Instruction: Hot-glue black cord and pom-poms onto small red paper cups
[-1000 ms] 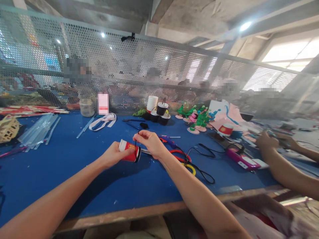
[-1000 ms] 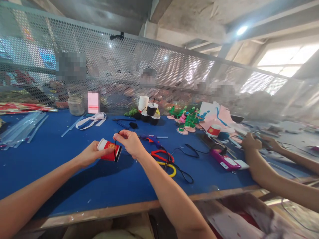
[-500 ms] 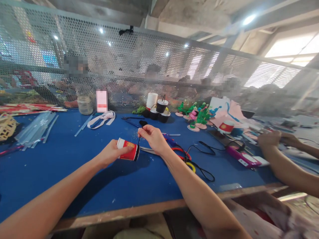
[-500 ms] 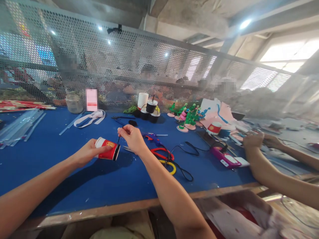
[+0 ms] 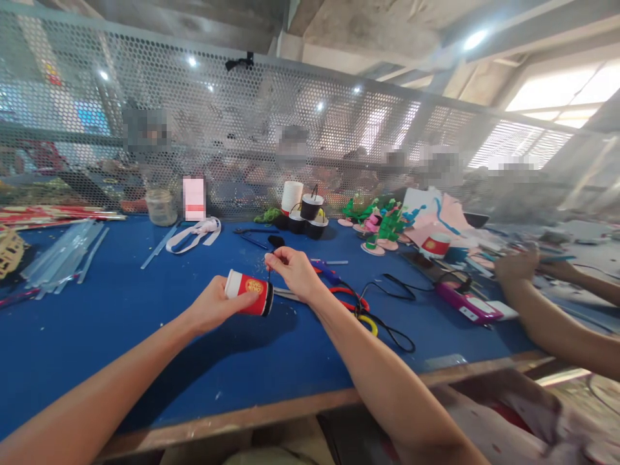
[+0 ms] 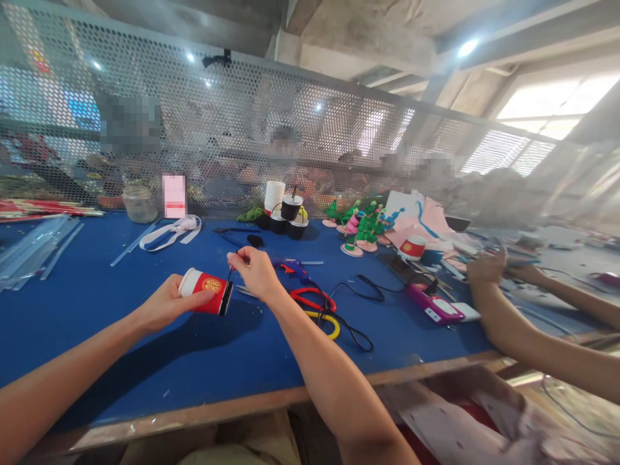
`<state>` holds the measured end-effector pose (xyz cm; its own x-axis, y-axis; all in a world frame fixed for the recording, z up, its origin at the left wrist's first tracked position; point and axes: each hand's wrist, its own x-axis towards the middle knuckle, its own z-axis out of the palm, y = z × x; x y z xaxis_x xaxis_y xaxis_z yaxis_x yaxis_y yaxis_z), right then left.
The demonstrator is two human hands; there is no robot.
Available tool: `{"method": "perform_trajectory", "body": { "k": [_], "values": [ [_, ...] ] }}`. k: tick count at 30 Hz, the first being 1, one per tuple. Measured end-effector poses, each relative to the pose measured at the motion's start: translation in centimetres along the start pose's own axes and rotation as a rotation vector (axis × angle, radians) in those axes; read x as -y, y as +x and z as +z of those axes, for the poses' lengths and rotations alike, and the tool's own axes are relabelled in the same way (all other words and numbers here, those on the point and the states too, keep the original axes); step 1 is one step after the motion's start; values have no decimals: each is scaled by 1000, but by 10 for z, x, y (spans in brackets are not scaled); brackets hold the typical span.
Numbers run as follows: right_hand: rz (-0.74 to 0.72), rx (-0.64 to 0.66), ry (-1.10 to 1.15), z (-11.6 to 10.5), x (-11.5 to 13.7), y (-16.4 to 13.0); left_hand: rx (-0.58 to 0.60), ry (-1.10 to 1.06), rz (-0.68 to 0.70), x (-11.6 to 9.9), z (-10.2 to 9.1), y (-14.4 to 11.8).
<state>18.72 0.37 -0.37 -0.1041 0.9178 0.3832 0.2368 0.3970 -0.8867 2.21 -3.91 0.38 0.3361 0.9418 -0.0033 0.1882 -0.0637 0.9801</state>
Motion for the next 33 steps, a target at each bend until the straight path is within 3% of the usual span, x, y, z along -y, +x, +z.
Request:
{"method": "perform_trajectory", "body": {
  "k": [21,33],
  "values": [
    [114,117,-154,1,12,-5,-62,31,55,-6,0,-4],
    [194,155,-139,4,14,-6,-74,-103,56,2,-2,0]
  ]
}}
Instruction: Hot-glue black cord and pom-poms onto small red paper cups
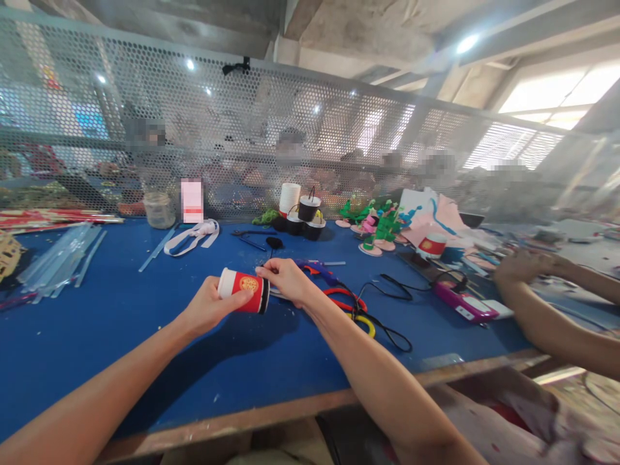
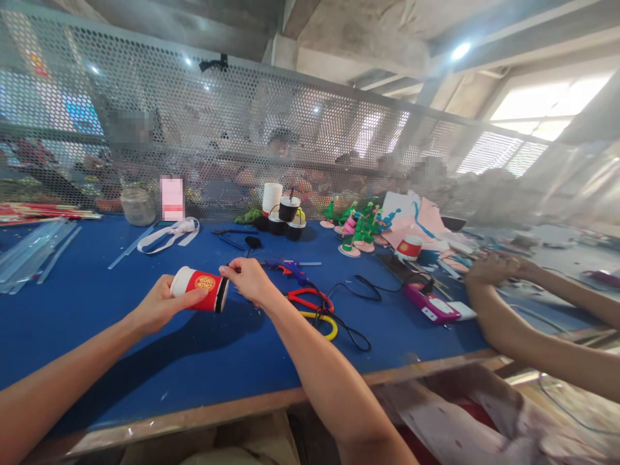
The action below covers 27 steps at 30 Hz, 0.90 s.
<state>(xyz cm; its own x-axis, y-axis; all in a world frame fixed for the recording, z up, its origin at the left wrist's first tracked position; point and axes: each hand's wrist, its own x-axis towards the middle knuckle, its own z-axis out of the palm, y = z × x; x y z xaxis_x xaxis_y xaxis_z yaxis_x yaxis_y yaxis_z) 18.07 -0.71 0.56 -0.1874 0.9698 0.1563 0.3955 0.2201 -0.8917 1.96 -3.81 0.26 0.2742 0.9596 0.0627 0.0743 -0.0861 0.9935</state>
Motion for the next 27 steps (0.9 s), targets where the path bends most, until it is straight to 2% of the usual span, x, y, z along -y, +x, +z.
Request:
{"method": "perform_trajectory", "body": {
  "k": [15,22,27],
  "values": [
    [40,35,70,1,-1,0,8,-70,5,0,0,0],
    [39,32,32,4,-5,1,23,-93,16,-3,1,-1],
    [-57,-113,-196,-8,-4,4,-4,64,59,-7,0,-1]
  ]
}}
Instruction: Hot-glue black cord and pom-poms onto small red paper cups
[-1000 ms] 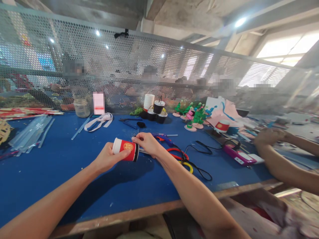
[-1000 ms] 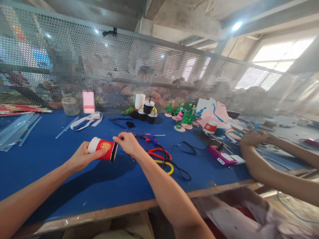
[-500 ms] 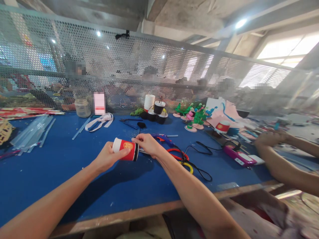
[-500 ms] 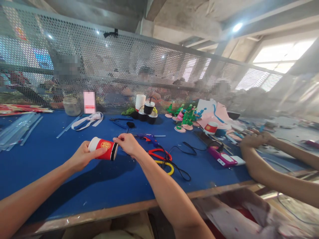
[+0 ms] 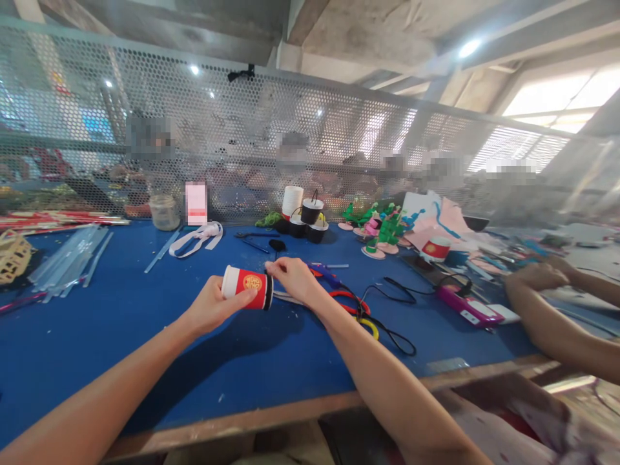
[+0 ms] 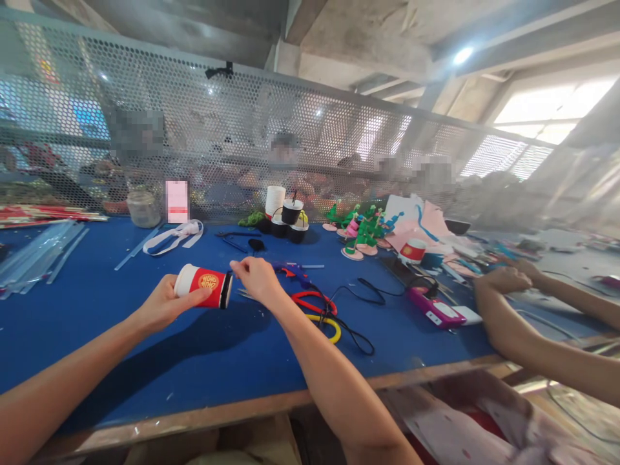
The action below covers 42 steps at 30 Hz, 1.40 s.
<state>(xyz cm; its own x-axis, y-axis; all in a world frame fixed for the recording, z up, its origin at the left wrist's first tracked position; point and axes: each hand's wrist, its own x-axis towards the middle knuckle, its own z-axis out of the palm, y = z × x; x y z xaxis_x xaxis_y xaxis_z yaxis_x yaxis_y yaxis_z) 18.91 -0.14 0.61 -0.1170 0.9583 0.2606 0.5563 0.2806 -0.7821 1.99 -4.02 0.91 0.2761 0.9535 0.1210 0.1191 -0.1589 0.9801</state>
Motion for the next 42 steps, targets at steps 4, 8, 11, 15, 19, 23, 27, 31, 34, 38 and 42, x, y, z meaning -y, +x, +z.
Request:
{"method": "perform_trajectory", "body": {
  "k": [4,8,11,15,19,23,27,31,34,38,42],
  "values": [
    [82,13,94,-18,10,-4,-12,96,39,2,0,0],
    [175,266,341,-22,19,-16,-10,147,72,4,0,-1],
    [204,297,556,-13,13,-23,27,179,52,1,0,-1],
    [210,220,692,-1,3,-27,117,6,-96,-2,-3,3],
    [67,214,563,4,3,-32,138,-324,-265,0,-7,9],
    [-4,249,467,6,5,-35,105,-399,-328,3,-9,11],
    [39,235,437,9,0,-32,53,-316,-262,8,-7,10],
    [56,47,404,10,-6,-28,13,-252,-210,13,-6,10],
    [3,18,402,11,-7,-27,9,-215,-197,13,-5,9],
    [-60,131,440,11,-3,-27,45,-184,-183,11,-1,7],
    [-129,210,491,12,2,-27,89,-111,-170,11,4,5]
  ]
}}
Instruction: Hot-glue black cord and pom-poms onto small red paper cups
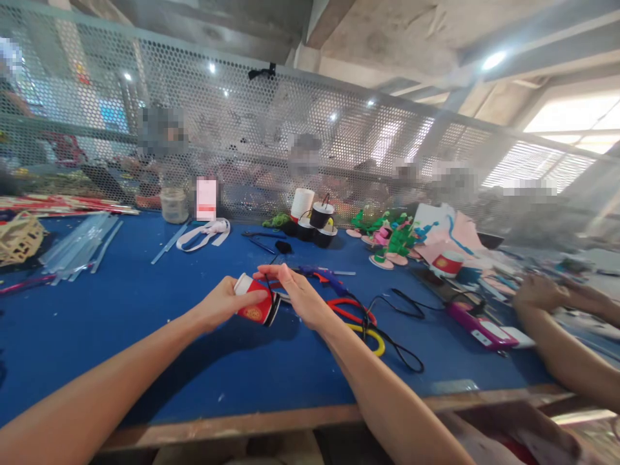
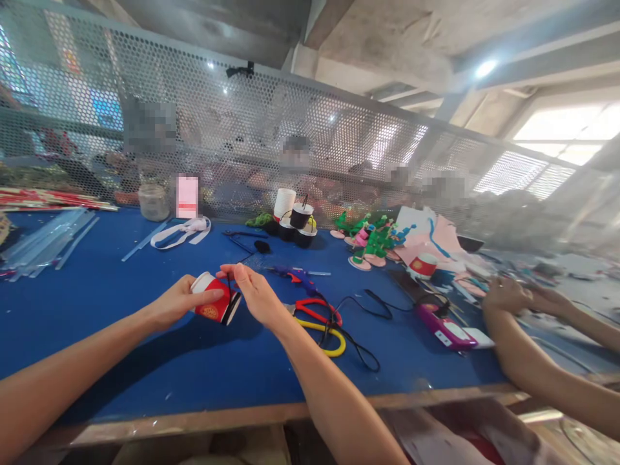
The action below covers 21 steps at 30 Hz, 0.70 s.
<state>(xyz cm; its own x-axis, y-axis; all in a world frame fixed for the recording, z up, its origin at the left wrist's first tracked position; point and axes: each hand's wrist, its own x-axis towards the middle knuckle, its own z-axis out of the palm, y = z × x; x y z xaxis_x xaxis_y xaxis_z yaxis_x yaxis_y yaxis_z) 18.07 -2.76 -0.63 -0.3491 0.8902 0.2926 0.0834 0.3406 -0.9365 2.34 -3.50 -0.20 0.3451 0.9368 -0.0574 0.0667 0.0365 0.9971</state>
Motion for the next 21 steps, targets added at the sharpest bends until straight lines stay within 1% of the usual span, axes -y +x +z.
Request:
{"method": "perform_trajectory", "body": {
  "k": [4,7,11,13,14,17,19,21],
  "values": [
    [-94,35,-103,5,4,1,49,101,0,4,4,-1],
    [-140,65,-178,8,6,1,32,138,-16,5,7,-1],
    [-160,111,-205,12,4,3,19,69,-60,3,12,-1],
    [-143,97,-240,11,3,5,16,77,-91,2,13,-1],
    [-112,70,-270,9,3,6,2,97,-103,1,13,-1],
    [55,-79,-398,-8,6,12,-54,152,-97,2,9,0],
    [162,-179,-510,-29,10,16,-97,158,-67,2,5,2],
    [255,-253,-691,-55,11,18,-167,138,-36,3,0,5]
  ]
}}
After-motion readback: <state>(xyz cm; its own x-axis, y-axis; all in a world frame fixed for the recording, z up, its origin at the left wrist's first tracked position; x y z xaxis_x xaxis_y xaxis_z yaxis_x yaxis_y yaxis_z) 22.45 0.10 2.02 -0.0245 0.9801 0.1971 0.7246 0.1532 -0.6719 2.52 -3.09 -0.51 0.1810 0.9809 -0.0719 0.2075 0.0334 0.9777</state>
